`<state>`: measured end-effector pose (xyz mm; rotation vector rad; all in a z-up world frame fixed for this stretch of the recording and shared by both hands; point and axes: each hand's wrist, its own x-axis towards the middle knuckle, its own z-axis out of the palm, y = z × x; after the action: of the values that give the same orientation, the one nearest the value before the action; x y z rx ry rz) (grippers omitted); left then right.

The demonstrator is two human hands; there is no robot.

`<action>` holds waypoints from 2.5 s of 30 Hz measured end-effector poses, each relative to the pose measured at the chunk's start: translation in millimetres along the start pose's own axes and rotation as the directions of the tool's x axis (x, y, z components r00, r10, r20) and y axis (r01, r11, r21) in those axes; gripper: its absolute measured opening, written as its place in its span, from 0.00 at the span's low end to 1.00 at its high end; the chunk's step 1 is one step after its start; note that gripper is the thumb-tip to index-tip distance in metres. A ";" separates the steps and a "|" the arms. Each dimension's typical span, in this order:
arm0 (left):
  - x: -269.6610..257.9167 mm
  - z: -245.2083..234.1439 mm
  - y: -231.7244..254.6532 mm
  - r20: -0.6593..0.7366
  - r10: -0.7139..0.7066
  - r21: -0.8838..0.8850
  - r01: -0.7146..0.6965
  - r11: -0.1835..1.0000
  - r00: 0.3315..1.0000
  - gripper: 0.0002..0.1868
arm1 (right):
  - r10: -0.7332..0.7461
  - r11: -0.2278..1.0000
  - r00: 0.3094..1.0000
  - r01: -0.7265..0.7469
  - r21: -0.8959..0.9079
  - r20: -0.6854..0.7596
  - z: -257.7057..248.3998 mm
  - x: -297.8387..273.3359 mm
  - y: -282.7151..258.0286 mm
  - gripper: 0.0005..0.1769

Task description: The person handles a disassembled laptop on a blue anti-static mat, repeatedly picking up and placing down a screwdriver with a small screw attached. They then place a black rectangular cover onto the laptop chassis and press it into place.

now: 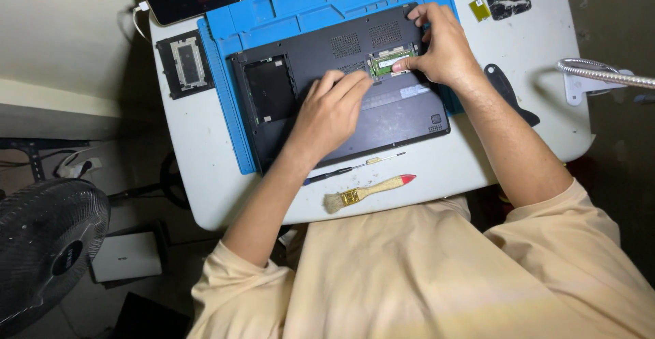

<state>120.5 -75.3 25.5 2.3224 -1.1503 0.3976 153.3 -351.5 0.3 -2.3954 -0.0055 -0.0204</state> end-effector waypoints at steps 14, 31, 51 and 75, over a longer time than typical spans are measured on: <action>28.1 50.7 -36.0 0.200 0.184 0.205 -0.224 0.953 0.962 0.22 | -0.042 0.999 0.998 0.041 0.020 0.049 9.5 6.6 12.5 0.48; -0.1 -57.7 -66.5 -0.029 -0.161 -0.009 0.161 0.987 0.986 0.19 | -0.056 0.998 0.998 0.057 -0.025 0.040 -4.7 5.3 -5.1 0.43; -87.4 -68.5 -207.3 -0.266 -0.835 0.176 0.876 0.448 0.481 0.34 | -0.276 0.960 0.951 0.280 0.011 -0.142 -7.8 -50.5 -57.1 0.23; -19.2 -54.0 4.0 -0.544 0.424 0.348 -0.265 0.899 0.724 0.05 | -0.119 0.503 0.991 0.106 0.858 -0.053 16.6 -113.9 -73.0 0.26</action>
<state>104.0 -34.5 62.3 1.8975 -1.2322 1.3967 38.9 -286.4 35.9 -1.3574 -0.1482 -0.0514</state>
